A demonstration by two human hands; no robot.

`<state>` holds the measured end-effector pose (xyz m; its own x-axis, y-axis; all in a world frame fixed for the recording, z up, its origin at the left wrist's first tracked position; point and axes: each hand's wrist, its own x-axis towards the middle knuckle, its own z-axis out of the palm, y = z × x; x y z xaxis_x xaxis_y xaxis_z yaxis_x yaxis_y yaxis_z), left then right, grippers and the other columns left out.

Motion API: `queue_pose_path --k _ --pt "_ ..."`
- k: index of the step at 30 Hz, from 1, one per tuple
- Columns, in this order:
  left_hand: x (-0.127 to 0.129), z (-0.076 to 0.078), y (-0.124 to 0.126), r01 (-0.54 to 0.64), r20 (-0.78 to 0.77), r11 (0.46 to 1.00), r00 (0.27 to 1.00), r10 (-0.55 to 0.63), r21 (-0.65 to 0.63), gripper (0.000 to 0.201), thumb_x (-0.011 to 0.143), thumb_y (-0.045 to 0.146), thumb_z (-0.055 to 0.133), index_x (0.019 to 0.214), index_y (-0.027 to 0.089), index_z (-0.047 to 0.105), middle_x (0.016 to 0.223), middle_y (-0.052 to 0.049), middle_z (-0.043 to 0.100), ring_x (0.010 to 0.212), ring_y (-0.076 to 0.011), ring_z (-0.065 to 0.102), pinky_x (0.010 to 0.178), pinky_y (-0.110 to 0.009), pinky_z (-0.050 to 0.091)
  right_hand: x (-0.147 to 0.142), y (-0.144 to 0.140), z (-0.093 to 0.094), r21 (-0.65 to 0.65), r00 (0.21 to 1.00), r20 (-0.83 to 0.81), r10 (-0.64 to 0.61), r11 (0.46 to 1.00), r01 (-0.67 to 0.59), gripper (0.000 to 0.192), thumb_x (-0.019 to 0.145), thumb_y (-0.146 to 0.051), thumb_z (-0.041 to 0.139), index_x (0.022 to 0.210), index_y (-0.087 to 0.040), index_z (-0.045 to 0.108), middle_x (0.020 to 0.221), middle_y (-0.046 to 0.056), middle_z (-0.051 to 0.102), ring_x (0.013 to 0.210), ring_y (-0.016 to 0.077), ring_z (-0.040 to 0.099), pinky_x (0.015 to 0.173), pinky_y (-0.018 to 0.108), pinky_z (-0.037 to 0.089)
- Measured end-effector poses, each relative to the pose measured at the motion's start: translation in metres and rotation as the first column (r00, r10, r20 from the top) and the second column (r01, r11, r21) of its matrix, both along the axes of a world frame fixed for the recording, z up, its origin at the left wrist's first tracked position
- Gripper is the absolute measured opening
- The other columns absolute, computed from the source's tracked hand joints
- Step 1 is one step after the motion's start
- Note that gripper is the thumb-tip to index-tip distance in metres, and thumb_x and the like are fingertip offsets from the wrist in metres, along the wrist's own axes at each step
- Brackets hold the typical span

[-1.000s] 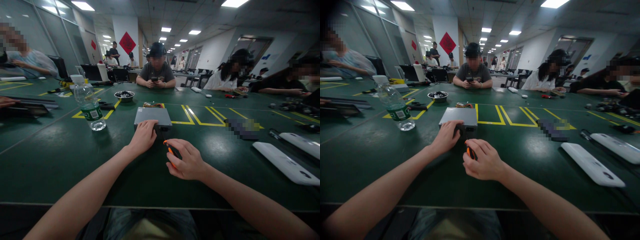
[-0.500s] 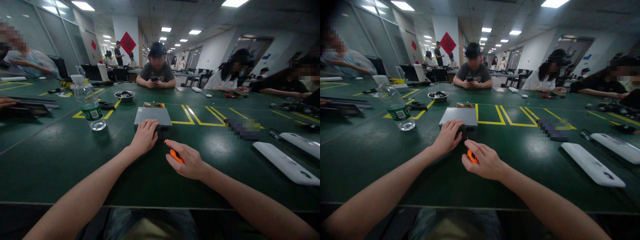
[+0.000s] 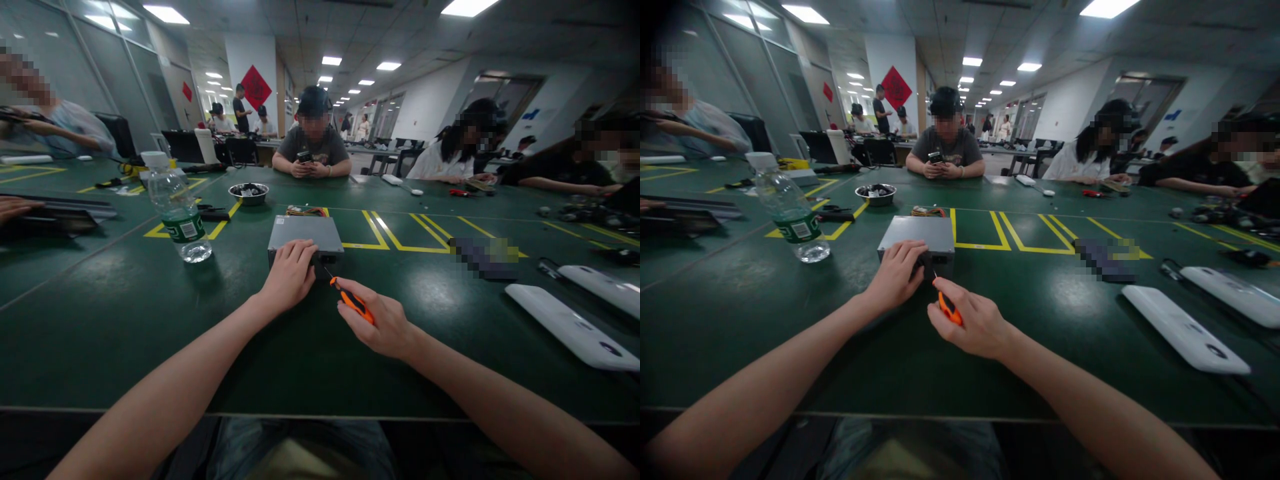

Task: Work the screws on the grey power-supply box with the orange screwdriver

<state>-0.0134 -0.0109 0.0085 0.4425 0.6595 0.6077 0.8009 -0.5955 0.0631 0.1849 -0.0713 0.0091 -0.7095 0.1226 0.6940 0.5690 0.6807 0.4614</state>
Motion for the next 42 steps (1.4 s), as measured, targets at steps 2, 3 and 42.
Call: queue_pose_path --k 2,3,42 --pt "0.000 0.000 0.000 -0.002 0.010 1.000 1.000 0.002 -0.006 0.036 0.081 0.017 0.043 0.117 0.012 0.045 0.125 -0.011 0.048 0.116 -0.0234 0.039 0.097 -0.039 0.033 0.002 0.001 0.000 0.021 0.999 -0.017 -0.029 0.999 0.029 0.022 0.077 -0.014 0.057 0.099 -0.018 0.053 0.110 0.014 0.058 0.098 0.0184 0.060 0.068 0.022 0.053" --pt "0.000 0.000 0.000 -0.003 0.021 1.000 1.000 0.003 -0.010 0.035 0.081 0.016 0.042 0.116 0.012 0.045 0.125 -0.011 0.048 0.116 -0.0232 0.039 0.097 -0.039 0.033 0.003 0.002 0.000 0.026 0.999 -0.030 -0.043 0.999 0.044 0.022 0.078 -0.014 0.058 0.099 -0.019 0.053 0.108 0.013 0.060 0.093 0.0172 0.061 0.066 0.022 0.052" --pt "-0.007 0.010 -0.003 0.062 -0.094 0.998 0.994 -0.064 -0.028 0.028 0.076 0.010 0.043 0.100 0.015 0.055 0.128 -0.013 0.048 0.120 -0.0239 0.042 0.097 -0.041 0.034 0.003 0.002 0.002 -0.058 0.998 -0.057 -0.022 0.998 0.019 0.023 0.079 -0.013 0.054 0.100 -0.017 0.047 0.112 0.015 0.058 0.106 0.0198 0.056 0.075 0.027 0.051"
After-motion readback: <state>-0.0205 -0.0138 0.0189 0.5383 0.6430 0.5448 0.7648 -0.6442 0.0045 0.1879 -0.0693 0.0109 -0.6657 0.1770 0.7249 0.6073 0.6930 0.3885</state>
